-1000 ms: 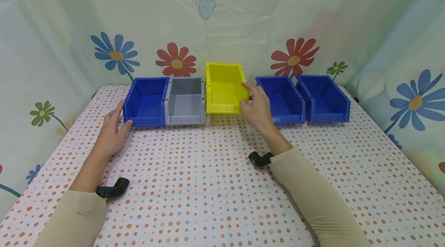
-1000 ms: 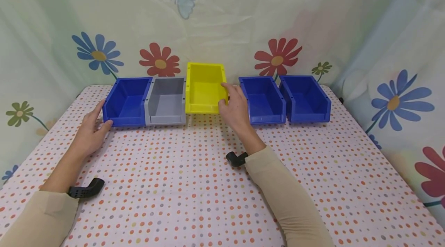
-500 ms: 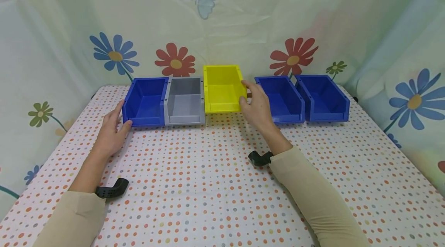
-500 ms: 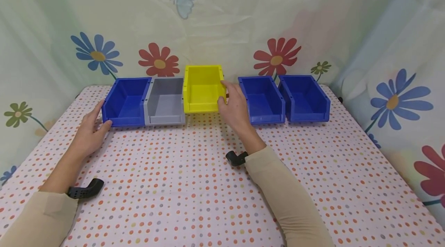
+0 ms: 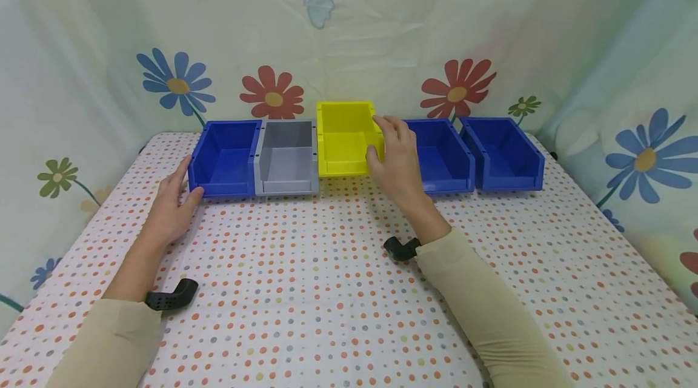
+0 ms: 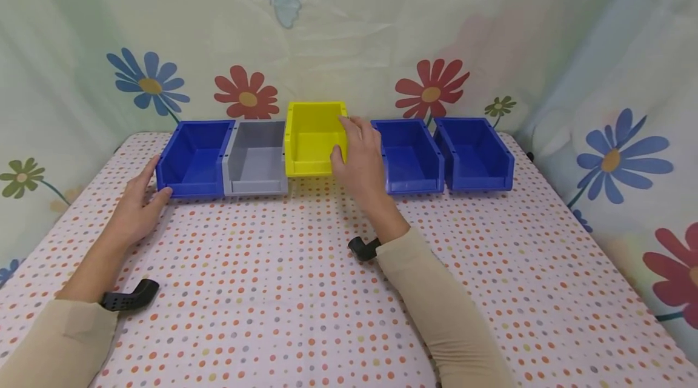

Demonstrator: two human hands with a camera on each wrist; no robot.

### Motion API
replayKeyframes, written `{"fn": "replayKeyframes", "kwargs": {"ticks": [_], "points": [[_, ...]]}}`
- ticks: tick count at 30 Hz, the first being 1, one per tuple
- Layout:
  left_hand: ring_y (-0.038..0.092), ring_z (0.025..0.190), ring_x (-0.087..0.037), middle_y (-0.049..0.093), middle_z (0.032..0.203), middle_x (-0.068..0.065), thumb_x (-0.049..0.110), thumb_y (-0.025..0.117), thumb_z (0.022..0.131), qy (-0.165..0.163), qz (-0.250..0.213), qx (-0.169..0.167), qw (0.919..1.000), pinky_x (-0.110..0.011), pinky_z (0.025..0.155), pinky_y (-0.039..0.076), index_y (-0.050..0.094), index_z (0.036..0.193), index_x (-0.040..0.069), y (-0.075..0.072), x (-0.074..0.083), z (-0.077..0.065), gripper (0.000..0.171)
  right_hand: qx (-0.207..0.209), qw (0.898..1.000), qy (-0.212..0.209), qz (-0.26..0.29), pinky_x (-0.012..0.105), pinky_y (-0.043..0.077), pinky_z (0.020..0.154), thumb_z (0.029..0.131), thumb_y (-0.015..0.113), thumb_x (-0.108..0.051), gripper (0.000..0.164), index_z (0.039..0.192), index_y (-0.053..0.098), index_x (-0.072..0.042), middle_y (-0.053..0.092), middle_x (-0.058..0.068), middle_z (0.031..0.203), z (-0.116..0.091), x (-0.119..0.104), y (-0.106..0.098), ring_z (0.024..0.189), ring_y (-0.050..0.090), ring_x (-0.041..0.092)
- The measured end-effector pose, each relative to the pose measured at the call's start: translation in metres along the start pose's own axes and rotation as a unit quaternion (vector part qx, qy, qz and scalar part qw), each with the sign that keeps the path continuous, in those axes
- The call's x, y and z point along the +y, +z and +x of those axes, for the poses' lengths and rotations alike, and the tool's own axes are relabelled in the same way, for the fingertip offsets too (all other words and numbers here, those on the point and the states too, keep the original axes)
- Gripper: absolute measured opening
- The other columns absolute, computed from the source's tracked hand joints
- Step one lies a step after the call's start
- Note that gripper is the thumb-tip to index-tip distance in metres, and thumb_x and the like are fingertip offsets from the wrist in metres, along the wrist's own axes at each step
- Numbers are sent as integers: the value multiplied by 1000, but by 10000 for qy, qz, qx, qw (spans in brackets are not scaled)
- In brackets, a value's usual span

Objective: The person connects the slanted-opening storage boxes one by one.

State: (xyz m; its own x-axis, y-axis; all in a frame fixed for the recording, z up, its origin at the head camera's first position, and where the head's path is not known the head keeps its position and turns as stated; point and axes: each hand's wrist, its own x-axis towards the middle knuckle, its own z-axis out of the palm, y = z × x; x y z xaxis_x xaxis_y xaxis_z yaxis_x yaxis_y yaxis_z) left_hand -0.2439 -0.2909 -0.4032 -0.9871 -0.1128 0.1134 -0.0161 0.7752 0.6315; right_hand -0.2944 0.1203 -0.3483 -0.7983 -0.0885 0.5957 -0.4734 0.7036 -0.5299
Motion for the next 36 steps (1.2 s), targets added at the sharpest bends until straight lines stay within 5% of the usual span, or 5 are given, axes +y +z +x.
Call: {"fn": "replayKeyframes", "kwargs": {"ticks": [14, 23, 32, 34, 36], "points": [[25, 147, -63, 9, 169, -31, 34, 37, 112, 56, -31, -25, 10000, -82, 111, 27, -4, 167, 31, -2, -1, 1, 68, -209, 9961, -644, -573, 49, 54, 108, 98, 62, -13, 56, 152, 49, -10, 40, 18, 159, -2, -18, 17, 148, 35, 39], [23, 149, -61, 9, 171, -29, 34, 37, 112, 115, -106, -11, 9999, -81, 112, 27, -4, 167, 33, 0, -1, 2, 68, -208, 9898, -1187, -760, 52, 41, 120, 98, 62, -17, 59, 154, 46, -11, 38, 20, 160, 1, -20, 25, 148, 37, 40], [27, 147, -62, 10, 170, -31, 33, 37, 112, 124, -120, -57, 9998, -80, 112, 27, -3, 168, 31, -1, 1, 0, 69, -779, 9898, -1111, -439, 55, 47, 114, 100, 62, -23, 63, 159, 40, -15, 30, 18, 166, 7, -26, 32, 148, 38, 40], [27, 147, -62, 10, 169, -31, 32, 37, 112, 162, -109, -42, 9998, -80, 112, 27, -3, 168, 30, -1, 0, 0, 69, -1045, 9885, -1033, -356, 53, 51, 111, 101, 62, -25, 66, 161, 36, -18, 27, 17, 168, 8, -27, 34, 143, 45, 40], [26, 147, -61, 10, 170, -31, 32, 38, 112, 181, -100, -27, 9998, -80, 112, 27, -3, 168, 29, -1, 0, 0, 69, -1294, 9864, -960, -335, 43, 60, 94, 102, 62, -28, 68, 163, 32, -21, 26, 15, 169, 8, -28, 35, 114, 64, 32]]}}
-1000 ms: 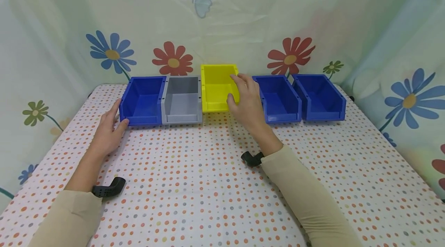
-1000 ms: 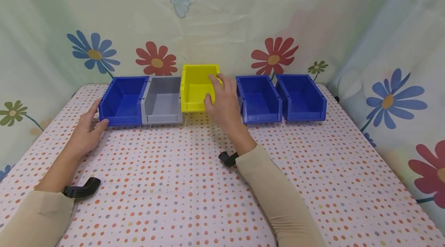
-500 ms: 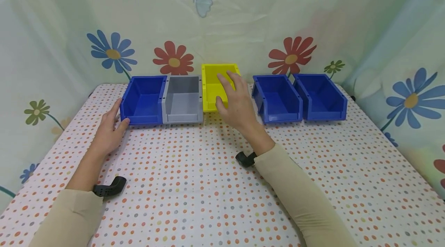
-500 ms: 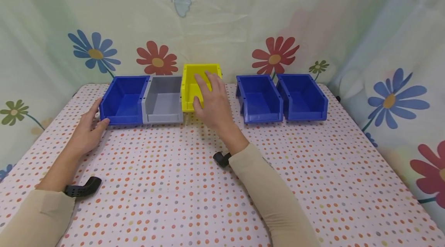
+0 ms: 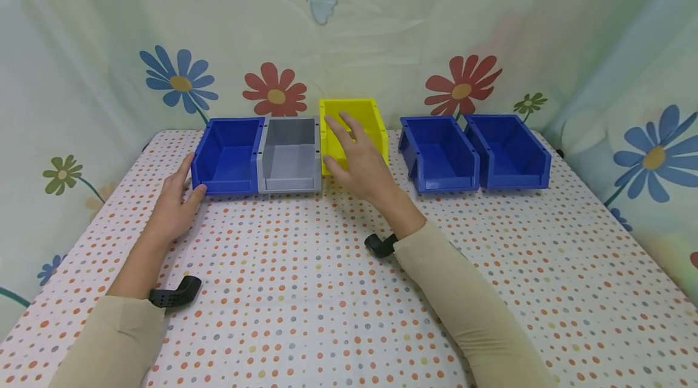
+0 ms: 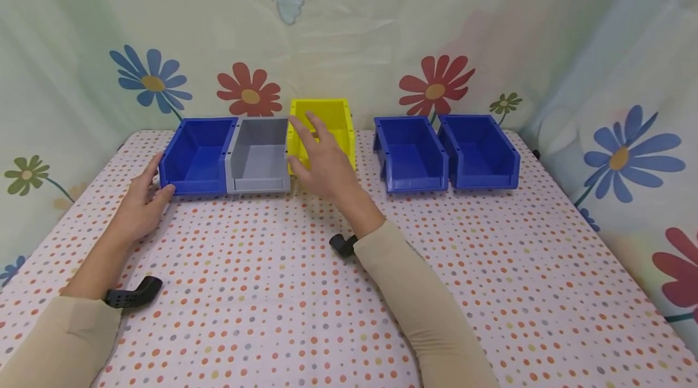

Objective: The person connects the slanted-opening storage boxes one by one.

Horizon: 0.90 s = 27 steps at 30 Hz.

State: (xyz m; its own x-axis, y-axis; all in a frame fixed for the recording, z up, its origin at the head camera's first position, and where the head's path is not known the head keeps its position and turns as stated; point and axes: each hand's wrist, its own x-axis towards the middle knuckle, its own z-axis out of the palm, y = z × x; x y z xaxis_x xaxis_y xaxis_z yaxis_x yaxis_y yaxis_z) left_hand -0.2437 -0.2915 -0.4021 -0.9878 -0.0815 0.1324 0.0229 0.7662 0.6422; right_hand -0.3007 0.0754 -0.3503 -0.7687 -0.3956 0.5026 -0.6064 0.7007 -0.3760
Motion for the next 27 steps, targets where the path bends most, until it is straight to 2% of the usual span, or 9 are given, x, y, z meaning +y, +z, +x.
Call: {"fn": "replayKeyframes", "kwargs": {"ticks": [2, 4, 5, 9, 13, 16, 27], "points": [[26, 147, -61, 10, 169, -31, 32, 38, 112, 6, 4, 10, 10000, -80, 112, 28, -2, 168, 29, 0, 0, 0, 69, -215, 9997, 59, 39, 34, 59, 73, 103, 61, -30, 69, 164, 29, -24, 26, 13, 169, 1, -1, 0, 83, 65, 26], [27, 147, -61, 11, 169, -31, 32, 38, 112, -21, 2, 15, 10000, -80, 112, 28, -2, 168, 29, 1, 0, 1, 69, -362, 9993, 106, 12, 30, 51, 57, 103, 60, -32, 69, 164, 28, -26, 26, 12, 169, 1, -2, 0, 65, 57, 22], [26, 148, -61, 11, 170, -31, 32, 38, 112, -35, -2, 16, 10000, -80, 112, 28, -1, 168, 28, 1, 0, 1, 68, -403, 9991, 122, -9, 29, 47, 54, 104, 60, -33, 69, 164, 29, -27, 27, 10, 169, 1, -2, 0, 63, 54, 20], [28, 147, -61, 11, 169, -31, 32, 38, 112, -63, 7, 20, 10000, -80, 112, 29, -2, 168, 29, 1, 0, 1, 69, -623, 9979, 136, -70, 28, 47, 56, 104, 59, -33, 66, 164, 31, -27, 28, 5, 170, 4, -3, 1, 70, 59, 20], [30, 145, -61, 12, 169, -32, 32, 38, 112, -67, 21, 20, 10000, -79, 112, 30, -3, 168, 30, 1, 0, 1, 69, -857, 9961, 179, -144, 28, 44, 56, 105, 58, -34, 63, 163, 34, -27, 27, 0, 172, 6, -3, 2, 57, 48, 20], [30, 145, -61, 12, 169, -32, 32, 38, 112, -69, 31, 23, 10000, -79, 112, 30, -2, 168, 29, 1, 0, 0, 69, -921, 9953, 201, -225, 27, 42, 55, 105, 57, -34, 62, 163, 35, -27, 27, -1, 172, 7, -3, 2, 53, 42, 18], [30, 145, -62, 12, 169, -32, 31, 38, 112, -82, 47, 23, 10000, -80, 112, 29, -3, 168, 31, 0, 2, -1, 69, -1086, 9935, 155, -298, 27, 38, 52, 105, 55, -33, 63, 163, 34, -26, 25, -5, 172, 8, -4, 3, 51, 39, 17]]}}
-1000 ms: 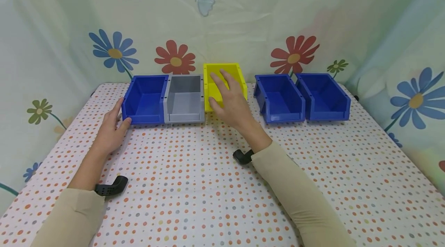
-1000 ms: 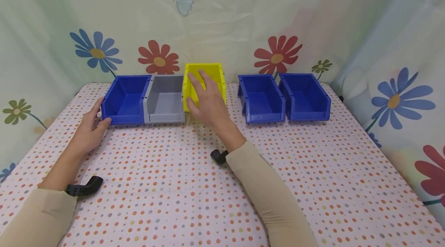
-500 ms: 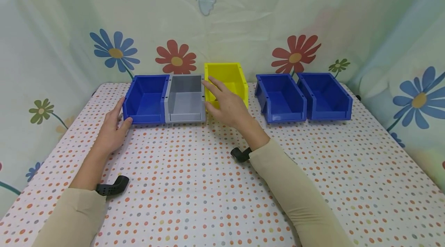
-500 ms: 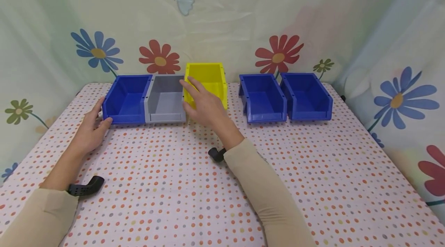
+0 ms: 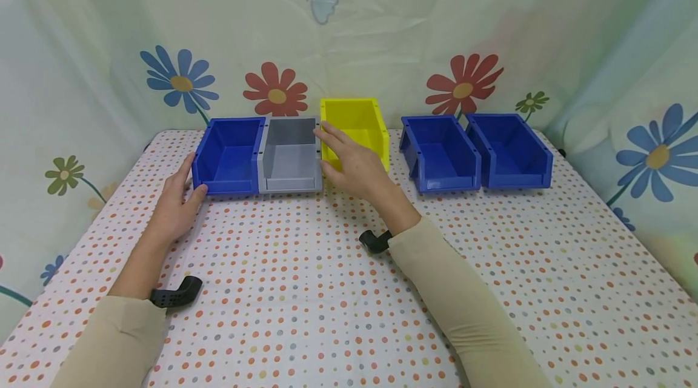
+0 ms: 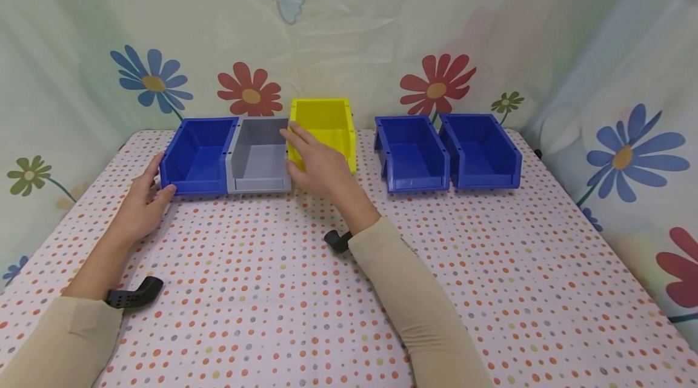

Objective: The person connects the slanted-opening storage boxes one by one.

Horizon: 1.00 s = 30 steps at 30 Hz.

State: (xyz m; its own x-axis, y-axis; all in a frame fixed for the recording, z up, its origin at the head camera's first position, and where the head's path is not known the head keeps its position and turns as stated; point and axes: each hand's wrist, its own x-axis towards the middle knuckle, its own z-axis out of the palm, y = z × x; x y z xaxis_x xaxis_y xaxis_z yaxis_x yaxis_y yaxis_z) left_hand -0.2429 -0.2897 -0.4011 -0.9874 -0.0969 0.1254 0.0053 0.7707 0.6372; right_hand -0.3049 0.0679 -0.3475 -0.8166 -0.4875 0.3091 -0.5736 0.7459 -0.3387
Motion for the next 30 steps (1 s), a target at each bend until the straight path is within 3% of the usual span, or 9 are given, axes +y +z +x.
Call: {"fn": "replayKeyframes", "kwargs": {"ticks": [21, 30], "points": [[34, 144, -60, 14, 168, -32, 31, 38, 112, -26, 2, 14, 10000, -78, 111, 33, -1, 168, 29, 0, -1, 1, 68, -103, 9999, 13, -47, 29, 44, 55, 105, 55, -29, 66, 165, 28, -24, 20, -4, 174, 0, 0, 7, 52, 43, 18], [33, 144, -61, 12, 169, -31, 32, 38, 112, -53, -6, 12, 10000, -79, 111, 31, -2, 168, 31, 0, -1, 1, 69, -111, 9999, 40, 83, 28, 45, 59, 105, 56, -29, 62, 163, 34, -27, 22, -5, 173, -2, 1, 8, 54, 44, 18]]}}
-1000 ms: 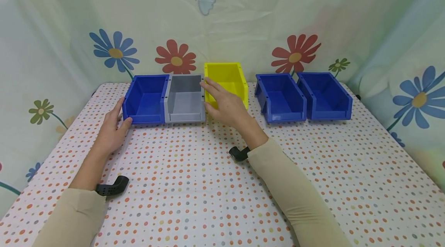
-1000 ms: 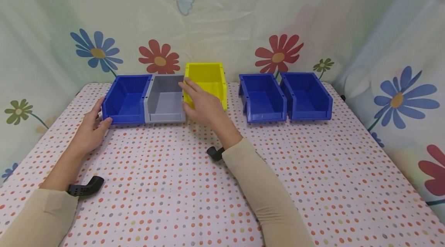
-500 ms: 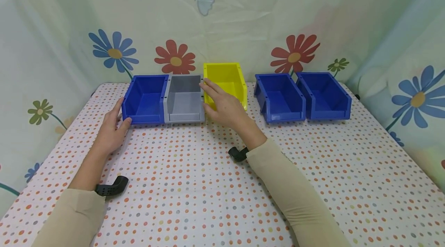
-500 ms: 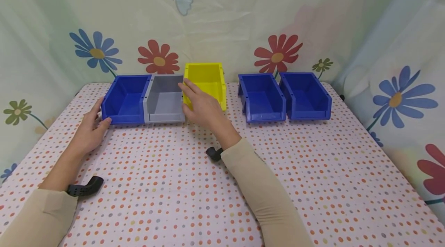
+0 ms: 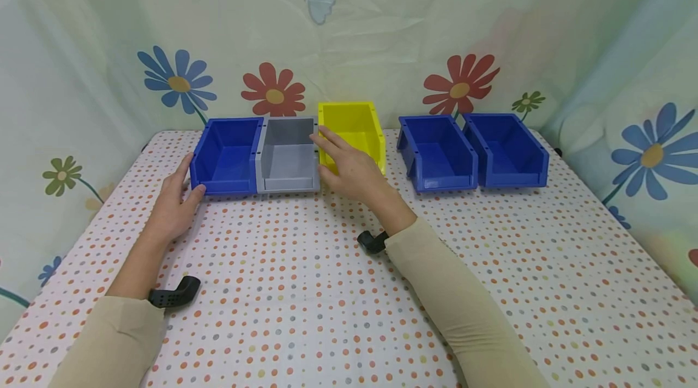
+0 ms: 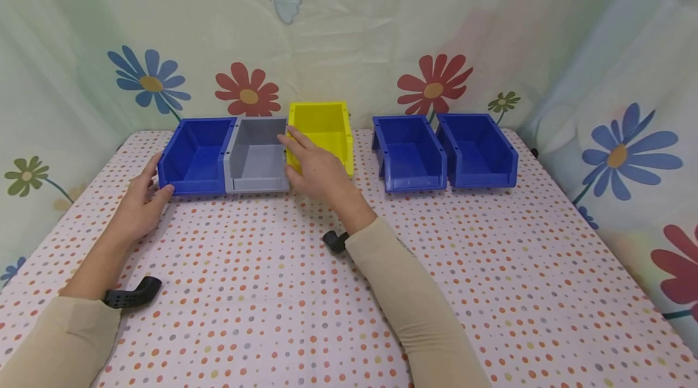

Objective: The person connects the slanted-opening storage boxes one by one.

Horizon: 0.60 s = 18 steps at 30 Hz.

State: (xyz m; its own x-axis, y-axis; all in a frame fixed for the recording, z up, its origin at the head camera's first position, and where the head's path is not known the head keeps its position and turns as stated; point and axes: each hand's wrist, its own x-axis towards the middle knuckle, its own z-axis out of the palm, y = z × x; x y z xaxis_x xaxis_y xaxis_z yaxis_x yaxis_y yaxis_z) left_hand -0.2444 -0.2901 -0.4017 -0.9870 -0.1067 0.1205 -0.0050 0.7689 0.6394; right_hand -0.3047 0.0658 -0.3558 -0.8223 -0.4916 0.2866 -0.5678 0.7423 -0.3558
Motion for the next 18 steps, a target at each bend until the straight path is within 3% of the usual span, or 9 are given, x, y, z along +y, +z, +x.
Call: {"fn": "replayKeyframes", "kwargs": {"ticks": [18], "points": [[32, 145, -61, 11, 169, -31, 31, 38, 112, 38, -18, -2, 10000, -79, 112, 30, -2, 168, 31, 0, 0, 0, 69, -147, 9999, -5, -69, 28, 46, 58, 106, 55, -30, 63, 164, 31, -23, 20, -2, 174, 0, 2, 4, 54, 46, 17]]}}
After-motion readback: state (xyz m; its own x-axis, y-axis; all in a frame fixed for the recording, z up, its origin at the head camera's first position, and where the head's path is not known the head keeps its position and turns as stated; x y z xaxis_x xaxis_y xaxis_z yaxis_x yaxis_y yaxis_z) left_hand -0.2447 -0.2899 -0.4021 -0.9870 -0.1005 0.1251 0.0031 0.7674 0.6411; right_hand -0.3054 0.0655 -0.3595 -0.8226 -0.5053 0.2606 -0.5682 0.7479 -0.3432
